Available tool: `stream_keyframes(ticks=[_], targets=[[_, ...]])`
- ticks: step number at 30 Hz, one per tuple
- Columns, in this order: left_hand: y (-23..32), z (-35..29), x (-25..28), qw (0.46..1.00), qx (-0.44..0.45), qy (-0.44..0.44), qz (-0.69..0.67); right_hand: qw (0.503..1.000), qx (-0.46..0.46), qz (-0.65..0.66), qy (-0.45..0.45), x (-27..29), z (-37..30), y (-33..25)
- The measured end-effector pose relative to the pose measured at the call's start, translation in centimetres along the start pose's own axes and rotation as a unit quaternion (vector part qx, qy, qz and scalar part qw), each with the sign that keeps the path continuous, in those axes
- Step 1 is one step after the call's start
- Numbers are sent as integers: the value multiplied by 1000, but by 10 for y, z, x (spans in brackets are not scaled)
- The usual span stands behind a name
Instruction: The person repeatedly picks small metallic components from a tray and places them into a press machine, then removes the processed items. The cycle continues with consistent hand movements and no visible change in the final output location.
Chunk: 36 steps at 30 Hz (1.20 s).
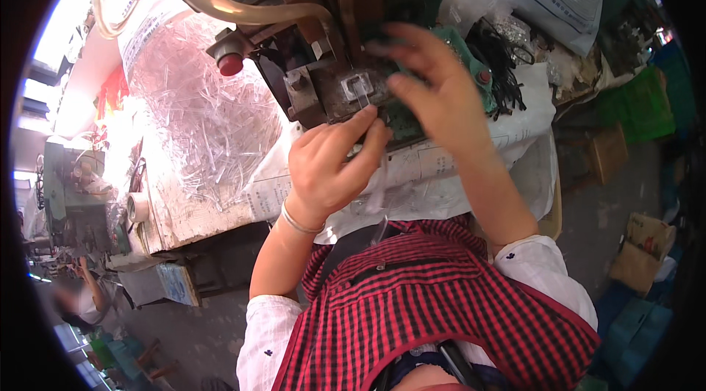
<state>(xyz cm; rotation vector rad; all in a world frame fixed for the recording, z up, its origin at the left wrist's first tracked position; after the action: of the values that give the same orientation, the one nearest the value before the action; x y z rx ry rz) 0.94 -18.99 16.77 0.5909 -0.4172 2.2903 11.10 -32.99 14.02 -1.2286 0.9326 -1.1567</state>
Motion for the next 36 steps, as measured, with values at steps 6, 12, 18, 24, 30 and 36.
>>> stream_keyframes(ticks=[6, 12, 18, 24, 30, 36], targets=[[-3, -6, -13, 999, -34, 1, 5, 968, 34, -151, 200, 109, 28, 113], [-6, -11, -13, 999, -25, 20, 11, 900, 53, -404, 153, 64, -3, 101], [4, -19, -3, 989, 135, -37, -54, 849, 19, -502, 162, 57, 10, 109], [-8, -92, 53, 968, 231, 4, 97, 881, -3, -410, 235, 78, -14, 107], [-116, -134, 47, 887, 319, -223, 249, 931, 5, -297, 212, 65, 5, 100], [-155, -178, -5, 847, 305, -328, 286, 949, -12, -256, 184, 54, 5, 102]])
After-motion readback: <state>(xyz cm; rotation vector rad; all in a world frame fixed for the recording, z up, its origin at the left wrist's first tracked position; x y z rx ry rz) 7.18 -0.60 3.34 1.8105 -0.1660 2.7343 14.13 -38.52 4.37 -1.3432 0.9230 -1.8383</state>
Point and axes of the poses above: each hand's wrist, its own z-axis towards the middle knuckle, its own x-axis out of the back of the hand, y = z × x, the point moved 7 cm from there along z, towards the middle knuckle, and after that the axes turned 10 degrees about -x, right-handed, at the moved point
